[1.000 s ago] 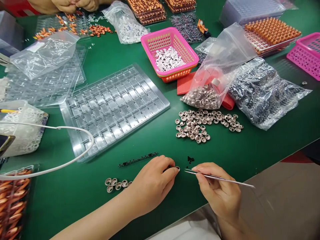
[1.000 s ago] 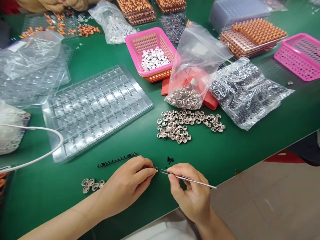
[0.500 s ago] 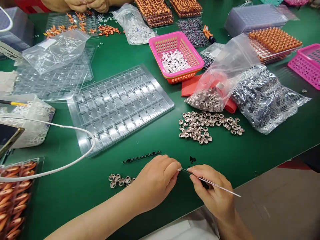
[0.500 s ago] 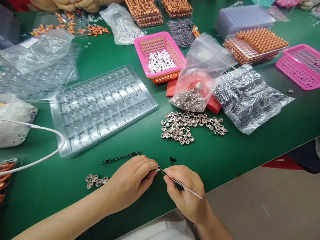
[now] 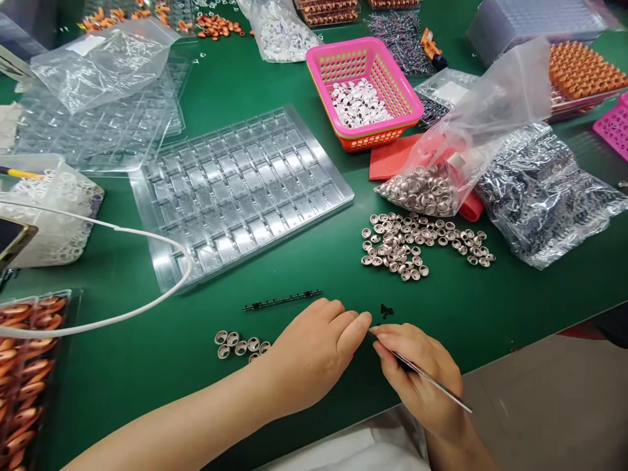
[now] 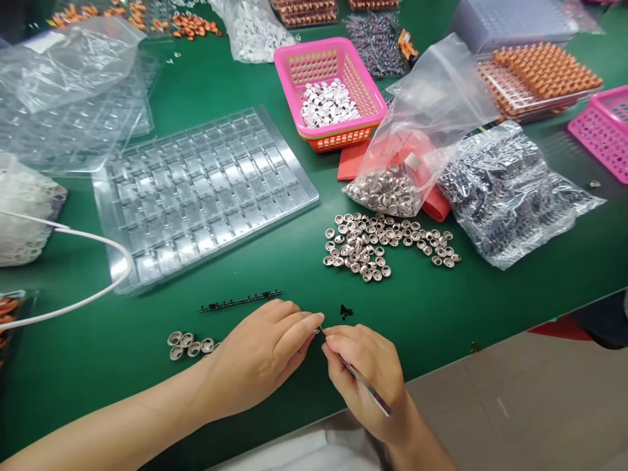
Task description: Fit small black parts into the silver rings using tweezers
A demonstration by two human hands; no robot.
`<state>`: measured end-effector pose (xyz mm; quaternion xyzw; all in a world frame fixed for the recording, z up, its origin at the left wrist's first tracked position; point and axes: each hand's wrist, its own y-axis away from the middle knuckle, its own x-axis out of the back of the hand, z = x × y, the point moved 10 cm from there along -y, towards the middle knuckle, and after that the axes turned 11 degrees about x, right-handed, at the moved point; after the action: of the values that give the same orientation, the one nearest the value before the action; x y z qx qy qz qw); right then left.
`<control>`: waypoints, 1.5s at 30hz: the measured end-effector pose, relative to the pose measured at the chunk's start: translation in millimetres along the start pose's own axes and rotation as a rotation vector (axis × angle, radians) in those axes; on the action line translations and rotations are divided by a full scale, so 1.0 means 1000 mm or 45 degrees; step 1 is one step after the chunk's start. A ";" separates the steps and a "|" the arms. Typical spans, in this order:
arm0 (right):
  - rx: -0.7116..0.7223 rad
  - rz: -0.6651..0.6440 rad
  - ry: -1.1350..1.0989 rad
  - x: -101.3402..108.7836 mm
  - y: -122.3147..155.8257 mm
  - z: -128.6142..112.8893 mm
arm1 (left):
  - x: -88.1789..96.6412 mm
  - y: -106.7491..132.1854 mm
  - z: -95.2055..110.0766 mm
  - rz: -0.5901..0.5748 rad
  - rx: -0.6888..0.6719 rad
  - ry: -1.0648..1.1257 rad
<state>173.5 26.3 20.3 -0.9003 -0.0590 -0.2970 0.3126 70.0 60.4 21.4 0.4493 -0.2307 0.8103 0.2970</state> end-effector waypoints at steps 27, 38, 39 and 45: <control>-0.150 0.070 0.021 0.009 0.006 0.006 | -0.005 -0.001 -0.022 -0.033 0.223 0.272; -0.497 0.525 -0.296 0.027 0.028 0.028 | 0.012 -0.001 -0.028 0.130 0.243 0.427; -0.479 0.506 -0.295 0.026 0.027 0.027 | 0.012 -0.001 -0.028 0.132 0.247 0.440; -0.389 0.308 -0.179 0.019 0.020 0.019 | 0.003 0.001 -0.023 0.055 0.207 0.304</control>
<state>204.3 20.0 9.1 -0.9563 0.0738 -0.1991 0.2008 54.5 74.8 12.7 0.3673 -0.1371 0.8802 0.2675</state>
